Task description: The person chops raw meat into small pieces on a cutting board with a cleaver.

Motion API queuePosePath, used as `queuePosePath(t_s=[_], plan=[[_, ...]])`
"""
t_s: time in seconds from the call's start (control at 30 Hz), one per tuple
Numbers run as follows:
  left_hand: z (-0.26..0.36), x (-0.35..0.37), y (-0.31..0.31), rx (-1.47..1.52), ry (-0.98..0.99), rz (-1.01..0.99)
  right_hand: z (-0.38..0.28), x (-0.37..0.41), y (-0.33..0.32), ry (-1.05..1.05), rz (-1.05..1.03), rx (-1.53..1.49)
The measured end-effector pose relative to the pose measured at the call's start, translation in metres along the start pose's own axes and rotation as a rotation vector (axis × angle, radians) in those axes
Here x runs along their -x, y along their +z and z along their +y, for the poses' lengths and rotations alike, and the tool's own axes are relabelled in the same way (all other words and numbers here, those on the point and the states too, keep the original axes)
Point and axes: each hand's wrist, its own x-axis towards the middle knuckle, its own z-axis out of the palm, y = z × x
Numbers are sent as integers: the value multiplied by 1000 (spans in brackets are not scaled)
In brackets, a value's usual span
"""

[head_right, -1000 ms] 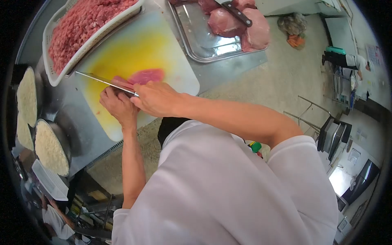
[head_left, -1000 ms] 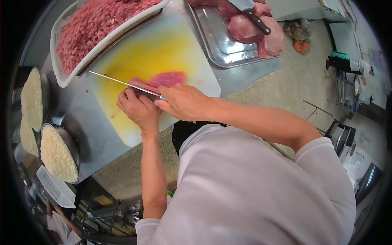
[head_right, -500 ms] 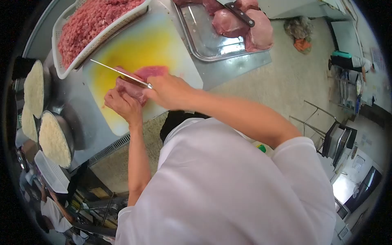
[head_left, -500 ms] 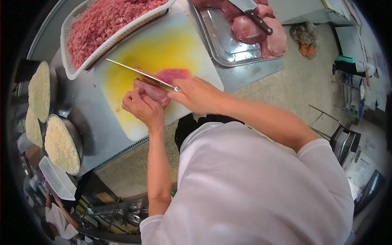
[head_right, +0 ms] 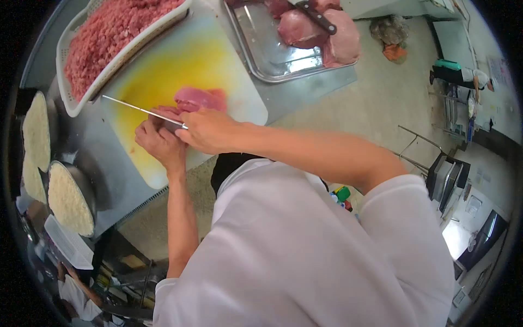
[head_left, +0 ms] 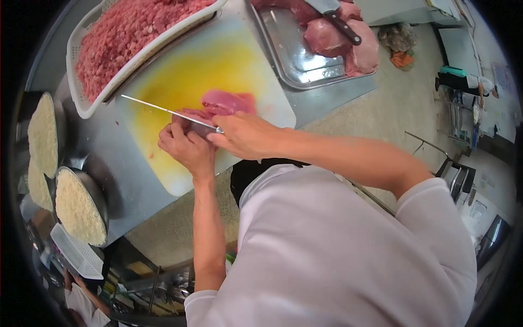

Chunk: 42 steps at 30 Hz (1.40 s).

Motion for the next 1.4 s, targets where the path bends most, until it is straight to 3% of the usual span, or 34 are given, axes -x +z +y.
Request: queuePosePath(t_s=[0.1,0.17,0.3,0.37,0.47,0.57,0.73,0.83,1.0,1.1,1.17,1.3,1.37,1.4], plan=[[8,0,-2,55,-46,28,-3,14,-3,-17,31,-28],[2,3,-1,49,-36,37,-27,57,-28,93,-50,-59],[0,2,3,48,-65,30,0,59,-5,230,-154,9],[0,4,1,52,-46,30,30,16,31,-75,180,-51],[2,13,-2,56,-42,46,39,-19,22,-67,120,-22],[2,7,4,111,-63,107,-2,39,-18,-50,102,-91],[6,2,1,98,-24,78,-23,103,-37,180,-84,-13],[6,3,-3,71,-47,39,-18,77,-31,126,-81,-12],[2,1,2,62,-21,47,10,-1,26,-50,119,-55],[6,0,1,61,-8,47,-2,13,12,-13,69,-17],[4,2,3,104,-16,101,-28,54,-18,177,-123,39],[1,3,3,92,-62,76,1,51,3,179,-135,38],[4,5,1,87,-46,76,21,17,30,-37,101,-2],[3,6,4,80,-53,83,27,7,26,-45,92,-1]])
